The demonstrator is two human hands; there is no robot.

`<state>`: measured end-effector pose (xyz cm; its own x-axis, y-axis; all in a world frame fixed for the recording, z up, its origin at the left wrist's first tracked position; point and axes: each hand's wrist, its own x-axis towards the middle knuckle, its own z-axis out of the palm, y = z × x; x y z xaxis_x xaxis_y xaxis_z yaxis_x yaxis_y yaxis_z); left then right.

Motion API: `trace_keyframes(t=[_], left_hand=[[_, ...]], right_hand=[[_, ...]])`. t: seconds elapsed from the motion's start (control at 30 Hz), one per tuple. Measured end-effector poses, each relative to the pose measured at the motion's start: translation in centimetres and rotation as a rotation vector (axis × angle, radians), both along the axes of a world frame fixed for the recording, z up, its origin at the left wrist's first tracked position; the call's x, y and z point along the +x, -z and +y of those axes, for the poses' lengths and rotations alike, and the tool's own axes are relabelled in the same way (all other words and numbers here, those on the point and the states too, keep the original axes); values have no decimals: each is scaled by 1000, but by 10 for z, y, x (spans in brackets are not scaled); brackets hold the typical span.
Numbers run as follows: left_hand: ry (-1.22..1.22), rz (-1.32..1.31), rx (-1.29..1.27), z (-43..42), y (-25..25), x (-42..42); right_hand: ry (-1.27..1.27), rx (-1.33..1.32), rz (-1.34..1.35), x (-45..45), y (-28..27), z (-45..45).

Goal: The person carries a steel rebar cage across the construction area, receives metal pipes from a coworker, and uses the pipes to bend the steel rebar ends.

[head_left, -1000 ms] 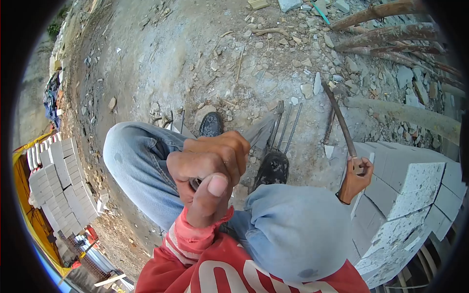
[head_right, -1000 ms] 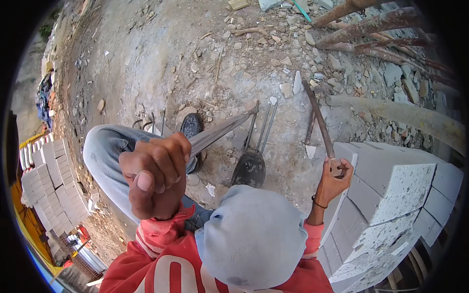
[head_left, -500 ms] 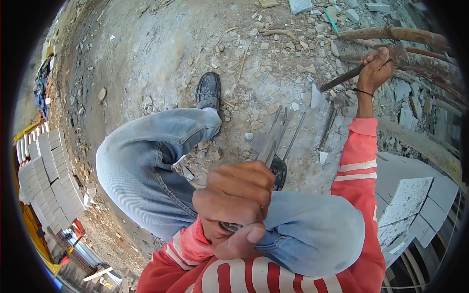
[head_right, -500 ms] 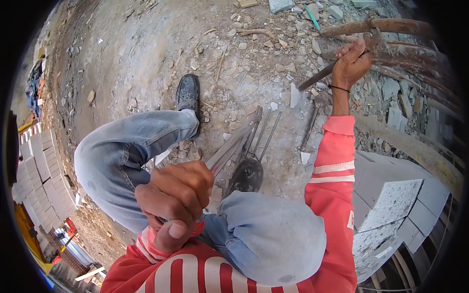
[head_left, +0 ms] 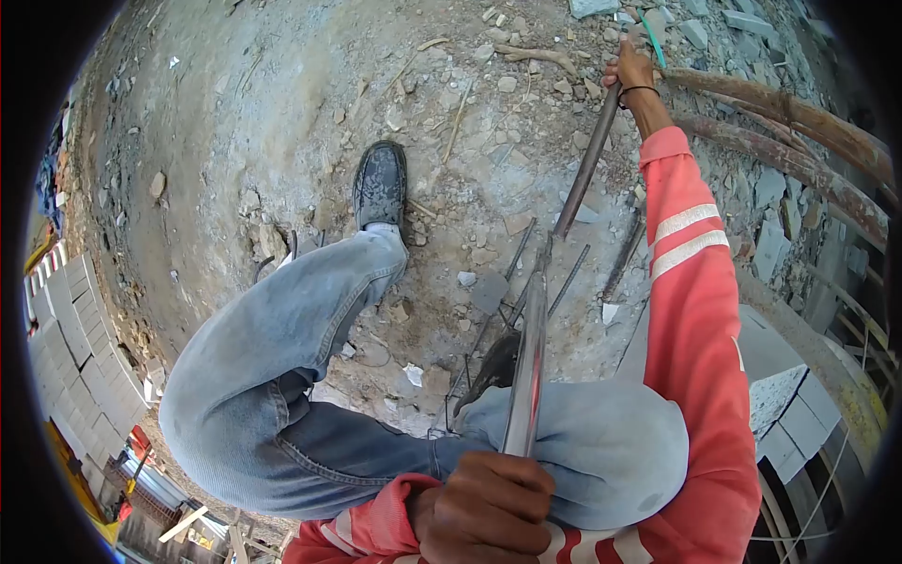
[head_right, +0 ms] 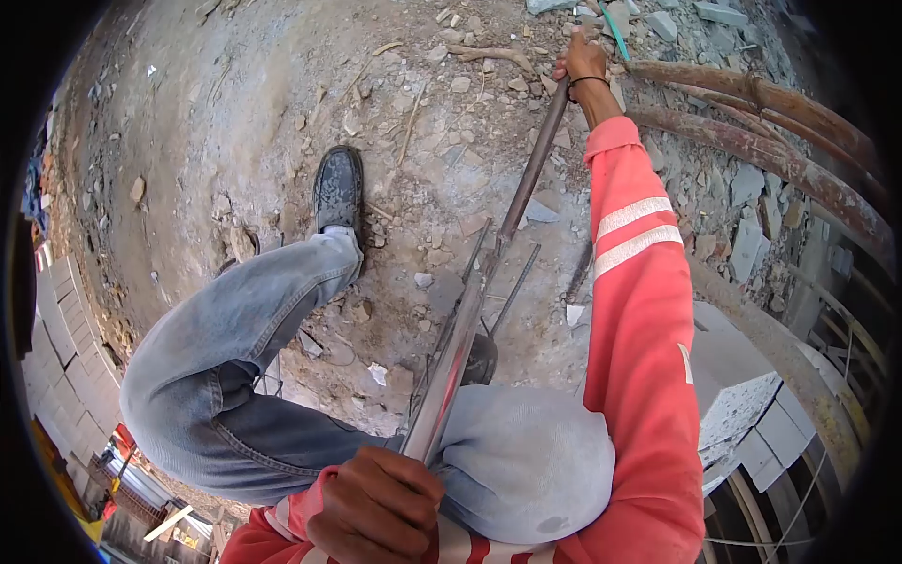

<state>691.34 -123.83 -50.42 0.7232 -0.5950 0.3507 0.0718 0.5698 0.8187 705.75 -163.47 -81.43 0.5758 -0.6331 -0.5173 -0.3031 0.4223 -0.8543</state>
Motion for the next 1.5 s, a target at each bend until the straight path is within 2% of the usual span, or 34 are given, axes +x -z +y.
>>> trace_keyframes(t=[0.2, 0.23, 0.3, 0.37, 0.4, 0.57, 0.6, 0.63, 0.7, 0.73, 0.8, 0.87, 1.0, 1.07, 1.13, 1.2, 1.23, 1.3, 1.5], left_hand=[[126, -21, -28, -4, 10, 8], [-52, -81, -137, -14, 17, 0], [-224, -136, -239, -15, 17, 0], [136, 65, 71, 1, -3, 12], [138, 67, 79, 2, -9, 7], [-521, 506, 400, -7, -38, -42], [-519, 506, 400, -6, -32, -28], [-203, 339, 240, -1, -17, -5], [117, 154, 58, 1, 1, 16], [150, 55, -26, 1, 9, 17], [182, -43, -127, -1, 11, 17], [215, -27, -57, -2, 4, 20], [254, -22, -10, -2, -4, 21], [131, -73, 3, -1, -1, 12], [93, -49, 6, -3, -1, 6], [58, -21, 23, -5, -3, 1], [45, -20, 11, -6, -3, 1], [17, -14, -23, -7, -3, 0], [-17, -55, -45, -6, -1, -1]], right_hand=[[-10, 30, 63, 5, 47, -3], [-11, 59, 71, 7, 51, -2], [-22, 39, 84, 9, 63, -1], [-38, -1, 94, 10, 66, 4], [-38, -20, 95, 13, 65, 4], [-215, -132, 229, 1, 34, -31], [-300, -137, 257, -7, 31, -41], [-441, -143, 258, -16, 27, -49], [-403, -115, 338, -39, 9, -30], [-367, -78, 425, -54, -1, -23], [-348, -94, 454, -82, -8, -31], [-337, -100, 475, -100, -16, -43], [-161, -145, 276, -120, -44, -50], [-111, -137, 9, -120, -58, -41], [-116, -169, -60, -104, -95, -26], [-288, -414, -69, -92, -132, -18], [-284, -400, -72, -88, -137, -17], [-560, -779, 97, -71, -138, -23], [-550, -595, 32, -30, -123, -48]])
